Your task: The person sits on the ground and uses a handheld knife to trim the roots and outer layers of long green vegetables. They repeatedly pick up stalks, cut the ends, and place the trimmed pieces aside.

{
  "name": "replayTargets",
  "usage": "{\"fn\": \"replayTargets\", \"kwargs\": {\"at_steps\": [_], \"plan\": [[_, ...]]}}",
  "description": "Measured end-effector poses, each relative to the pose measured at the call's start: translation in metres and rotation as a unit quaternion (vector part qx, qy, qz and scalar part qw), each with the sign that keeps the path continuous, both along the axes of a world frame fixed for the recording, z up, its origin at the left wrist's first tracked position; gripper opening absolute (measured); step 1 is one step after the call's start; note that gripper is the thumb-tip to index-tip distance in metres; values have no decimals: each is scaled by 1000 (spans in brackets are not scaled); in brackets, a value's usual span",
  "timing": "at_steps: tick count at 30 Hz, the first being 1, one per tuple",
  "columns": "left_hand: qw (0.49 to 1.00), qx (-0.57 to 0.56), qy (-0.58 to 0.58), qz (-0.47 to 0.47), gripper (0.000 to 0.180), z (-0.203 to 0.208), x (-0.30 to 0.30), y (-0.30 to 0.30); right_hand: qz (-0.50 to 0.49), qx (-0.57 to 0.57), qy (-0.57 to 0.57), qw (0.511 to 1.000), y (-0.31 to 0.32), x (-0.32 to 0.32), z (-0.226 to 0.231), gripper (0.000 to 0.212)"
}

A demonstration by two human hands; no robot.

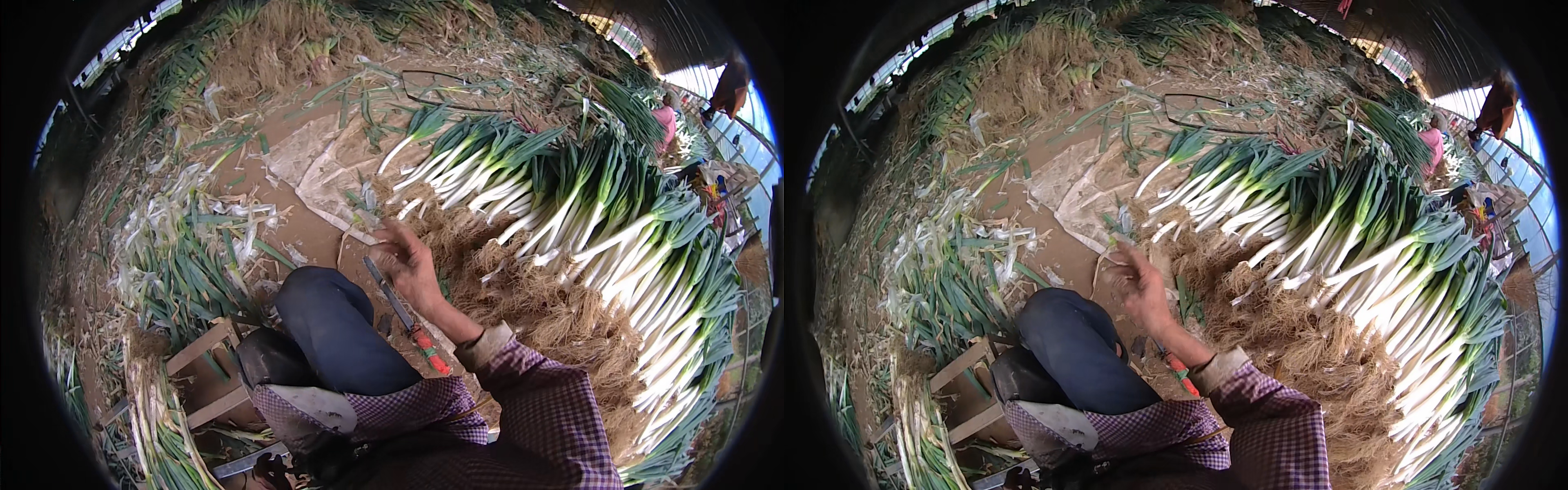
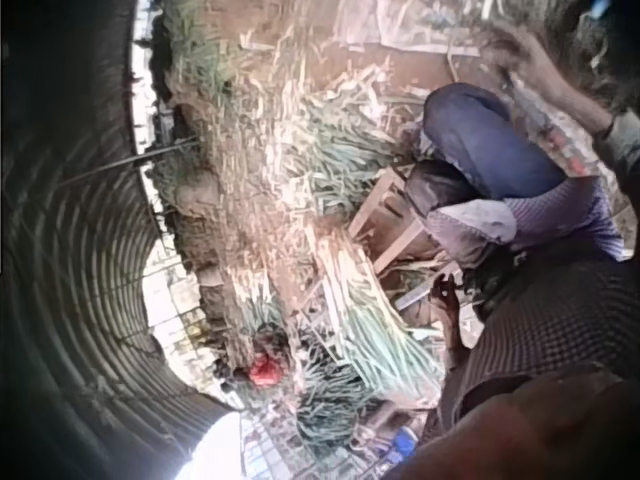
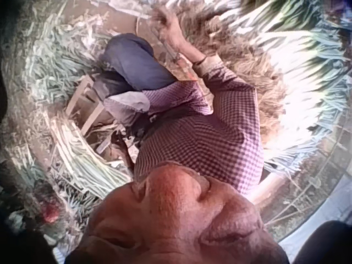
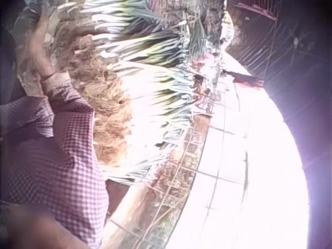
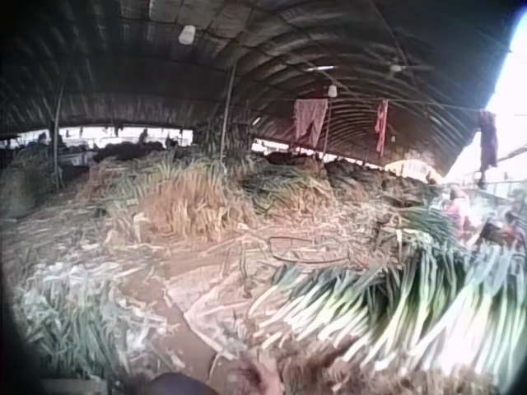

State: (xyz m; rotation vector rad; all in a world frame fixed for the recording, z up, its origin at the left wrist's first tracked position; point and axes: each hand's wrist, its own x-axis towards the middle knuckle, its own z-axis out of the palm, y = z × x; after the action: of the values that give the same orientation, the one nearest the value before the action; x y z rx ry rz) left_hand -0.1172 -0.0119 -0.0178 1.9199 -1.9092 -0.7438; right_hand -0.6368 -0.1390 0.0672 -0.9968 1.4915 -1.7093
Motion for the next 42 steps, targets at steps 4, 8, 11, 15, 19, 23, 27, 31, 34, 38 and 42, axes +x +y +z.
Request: {"fn": "replayTargets", "kwargs": {"at_steps": [4, 8, 11, 15, 19, 23, 27, 31, 34, 38, 42], "plan": [[995, 63, 26, 69, 16, -5, 4, -10, 273, -67, 137, 950, 29, 118, 21, 55], [990, -118, 33, 67, 16, 27, -21, -49, 491, -6, 232, 840, 52, 201, -14, 78], [977, -190, 34, 90, 15, 66, -29, -73, 630, 55, 116, 766, 61, 239, -47, 94], [955, -274, 44, 103, 18, 87, -5, -80, 735, 227, -193, 609, 59, 272, -52, 92], [940, -271, 84, 188, 17, 80, 23, -82, 712, 250, -267, 599, 56, 285, -48, 76], [958, -164, 88, 216, 25, 56, 51, -79, 700, 268, -182, 636, 50, 299, -53, 93], [940, -221, 66, 251, 39, 34, 124, -90, 680, 169, 5, 714, 50, 323, -53, 97], [922, -251, -118, 269, 61, 9, 240, -125, 657, 128, 83, 738, 43, 338, -54, 93], [906, -248, -215, 267, 76, 7, 325, -149, 661, 138, 97, 731, 41, 346, -60, 93], [905, -178, -254, 291, 85, 2, 423, -163, 672, 132, 99, 722, 40, 355, -63, 94], [921, -37, -279, 269, 93, -2, 467, -170, 678, 173, 111, 706, 40, 363, -69, 96]]}}
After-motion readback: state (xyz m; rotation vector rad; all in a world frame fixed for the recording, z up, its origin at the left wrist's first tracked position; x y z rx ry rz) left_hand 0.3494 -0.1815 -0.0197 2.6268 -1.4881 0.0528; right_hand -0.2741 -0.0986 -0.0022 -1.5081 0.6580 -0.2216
